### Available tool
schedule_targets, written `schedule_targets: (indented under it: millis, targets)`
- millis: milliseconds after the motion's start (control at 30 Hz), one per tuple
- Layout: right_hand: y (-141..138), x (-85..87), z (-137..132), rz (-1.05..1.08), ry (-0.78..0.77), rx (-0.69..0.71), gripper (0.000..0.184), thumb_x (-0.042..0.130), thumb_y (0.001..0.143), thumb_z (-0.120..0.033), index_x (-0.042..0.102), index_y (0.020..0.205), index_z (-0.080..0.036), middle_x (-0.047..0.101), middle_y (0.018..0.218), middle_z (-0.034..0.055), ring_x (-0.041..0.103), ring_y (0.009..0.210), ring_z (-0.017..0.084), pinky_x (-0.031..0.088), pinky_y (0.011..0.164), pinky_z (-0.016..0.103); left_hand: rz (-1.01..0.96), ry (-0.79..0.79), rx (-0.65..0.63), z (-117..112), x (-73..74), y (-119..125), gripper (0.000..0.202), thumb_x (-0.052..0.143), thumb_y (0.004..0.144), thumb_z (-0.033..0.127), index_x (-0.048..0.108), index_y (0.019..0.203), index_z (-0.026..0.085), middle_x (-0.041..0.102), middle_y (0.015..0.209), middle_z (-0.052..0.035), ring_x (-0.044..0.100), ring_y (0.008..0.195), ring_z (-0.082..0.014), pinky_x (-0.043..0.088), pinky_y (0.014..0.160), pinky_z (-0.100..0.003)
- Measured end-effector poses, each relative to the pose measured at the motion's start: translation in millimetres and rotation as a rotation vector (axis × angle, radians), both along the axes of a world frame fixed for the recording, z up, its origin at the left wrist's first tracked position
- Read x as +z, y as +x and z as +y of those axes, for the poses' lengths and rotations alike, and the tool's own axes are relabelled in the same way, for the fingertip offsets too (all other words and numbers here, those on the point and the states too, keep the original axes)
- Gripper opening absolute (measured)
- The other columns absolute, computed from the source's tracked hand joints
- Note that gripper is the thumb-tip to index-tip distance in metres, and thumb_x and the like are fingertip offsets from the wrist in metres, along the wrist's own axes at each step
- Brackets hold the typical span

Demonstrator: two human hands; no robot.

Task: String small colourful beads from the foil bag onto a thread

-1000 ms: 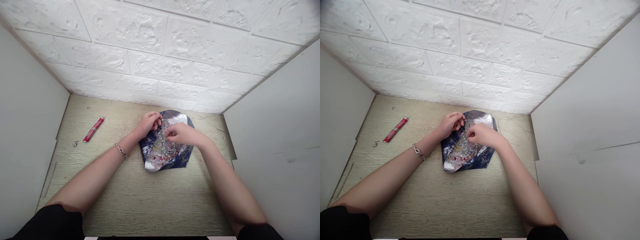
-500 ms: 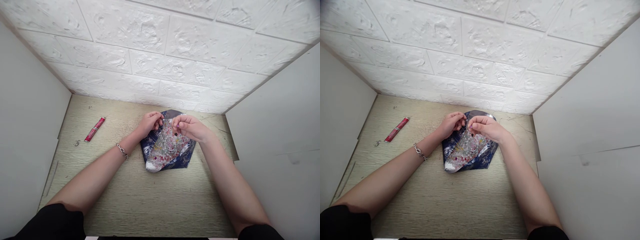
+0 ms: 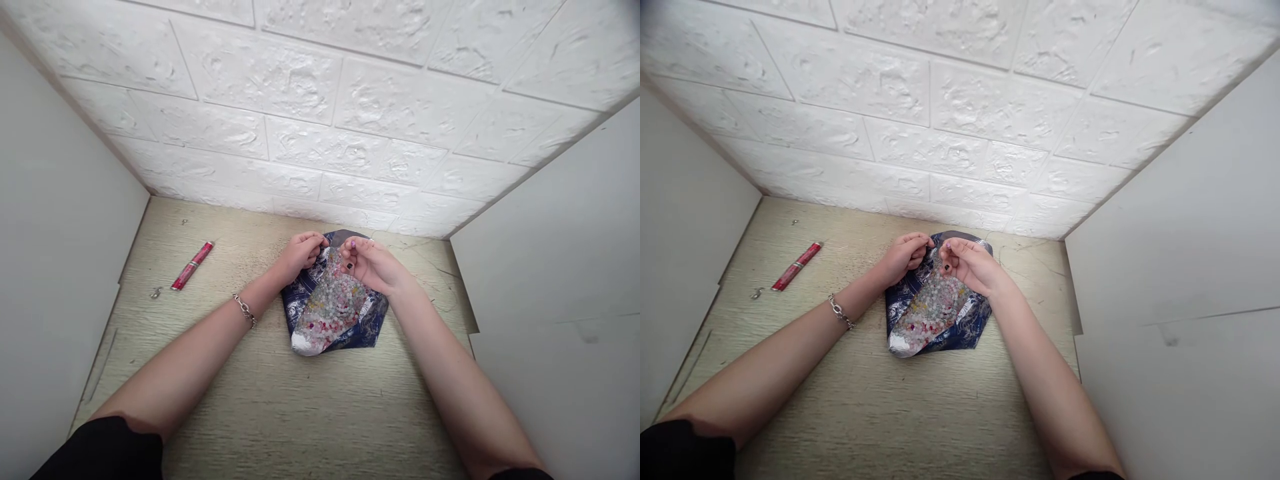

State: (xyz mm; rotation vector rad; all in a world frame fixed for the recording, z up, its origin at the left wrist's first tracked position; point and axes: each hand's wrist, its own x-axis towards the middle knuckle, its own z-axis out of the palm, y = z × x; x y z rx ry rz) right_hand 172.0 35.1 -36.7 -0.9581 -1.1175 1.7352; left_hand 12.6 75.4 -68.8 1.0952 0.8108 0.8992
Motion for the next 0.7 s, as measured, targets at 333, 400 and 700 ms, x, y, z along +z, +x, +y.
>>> schedule_targets:
  millis: [333, 400, 700]
  targets:
    - [-11, -19.7, 9, -0.482, 0.407, -0.279, 0.02, 0.054, 0.071, -0.033, 0.055, 0.079, -0.015, 0.053, 0.066, -0.0011, 0.046, 0.057, 0.008, 0.039, 0.055, 0.022, -0.081, -0.107, -0.143, -1, 1.8, -6, 0.021, 0.057, 0.07, 0.032, 0.058, 0.074, 0.012, 0.03, 0.039, 0.0092, 0.023, 0.03, 0.0007, 0.013, 0.03, -0.013]
    - [-11, -20.3, 7, -0.565, 0.473, -0.306, 0.018, 0.052, 0.072, -0.03, 0.056, 0.081, -0.015, 0.056, 0.071, 0.0003, 0.048, 0.06, 0.009, 0.04, 0.058, 0.023, -0.101, -0.131, -0.17, -1, 2.2, -6, 0.021, 0.058, 0.07, 0.032, 0.058, 0.074, 0.012, 0.026, 0.039, 0.0103, 0.019, 0.029, 0.0011, 0.012, 0.03, -0.012]
    - [-12, -12.7, 0, -0.876, 0.72, -0.365, 0.015, 0.048, 0.076, -0.025, 0.06, 0.08, -0.017, 0.058, 0.077, 0.0021, 0.05, 0.067, 0.011, 0.04, 0.063, 0.023, -0.042, -0.125, -0.164, -2, 4.9, -3, 0.027, 0.064, 0.064, 0.034, 0.05, 0.059, 0.012, 0.022, 0.043, 0.0099, 0.016, 0.033, 0.0016, 0.009, 0.031, -0.013]
